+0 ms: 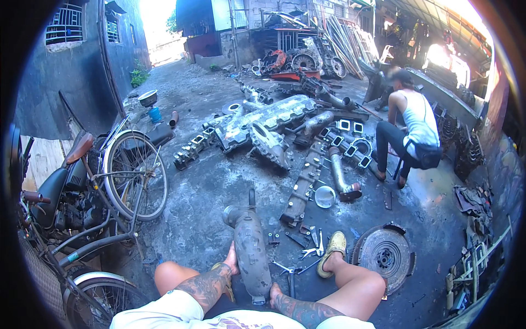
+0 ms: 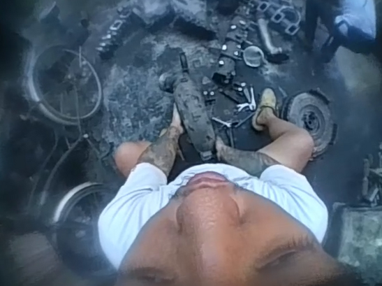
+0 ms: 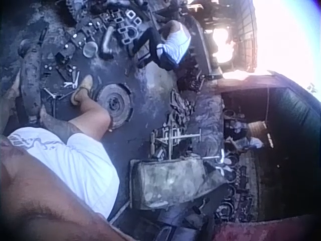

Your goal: Disassembling various automotive engine intake and manifold components using hand tools.

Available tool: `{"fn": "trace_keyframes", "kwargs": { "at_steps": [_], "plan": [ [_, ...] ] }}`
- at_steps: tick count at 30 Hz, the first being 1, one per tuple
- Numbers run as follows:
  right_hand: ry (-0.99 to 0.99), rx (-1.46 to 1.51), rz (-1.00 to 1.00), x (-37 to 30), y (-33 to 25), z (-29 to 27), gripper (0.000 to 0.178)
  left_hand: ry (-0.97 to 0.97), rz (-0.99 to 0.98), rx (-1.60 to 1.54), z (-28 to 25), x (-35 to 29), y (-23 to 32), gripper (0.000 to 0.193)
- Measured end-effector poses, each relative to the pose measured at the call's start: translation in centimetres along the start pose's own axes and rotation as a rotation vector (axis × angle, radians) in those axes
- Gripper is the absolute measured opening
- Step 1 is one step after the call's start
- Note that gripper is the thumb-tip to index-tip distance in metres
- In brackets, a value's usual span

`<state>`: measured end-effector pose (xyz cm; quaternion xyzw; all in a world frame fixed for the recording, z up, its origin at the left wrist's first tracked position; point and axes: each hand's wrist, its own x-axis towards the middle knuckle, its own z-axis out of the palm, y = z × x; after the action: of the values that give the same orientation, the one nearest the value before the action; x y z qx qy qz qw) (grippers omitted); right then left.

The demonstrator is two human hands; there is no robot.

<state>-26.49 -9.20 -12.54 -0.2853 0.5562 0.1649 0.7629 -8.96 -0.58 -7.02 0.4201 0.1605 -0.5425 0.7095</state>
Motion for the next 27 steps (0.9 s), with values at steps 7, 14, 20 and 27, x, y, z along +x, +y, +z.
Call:
{"fn": "trace_keyframes", "kwargs": {
  "at_steps": [7,14,20,27],
  "plan": [
    [-0.026,0.058,0.002,-0.2,0.7,-0.6,0.068,-0.008,0.045,0.087,0.7,0.1,-2.7,0.096],
    [-0.201,0.256,-0.149,-3.3,-0.3,0.1,0.069,-0.18,0.132,0.18,6.9,-2.7,-0.1,0.092],
    [-0.516,0.425,-0.757,-11.7,-16.2,5.2,0.073,-0.082,0.726,1.089,22.2,-7.4,18.7,0.098],
    [-0.69,0.746,-1.418,-28.7,-48.8,13.7,0.061,0.428,1.161,1.543,31.9,-17.0,36.9,0.064]
  ]
}}
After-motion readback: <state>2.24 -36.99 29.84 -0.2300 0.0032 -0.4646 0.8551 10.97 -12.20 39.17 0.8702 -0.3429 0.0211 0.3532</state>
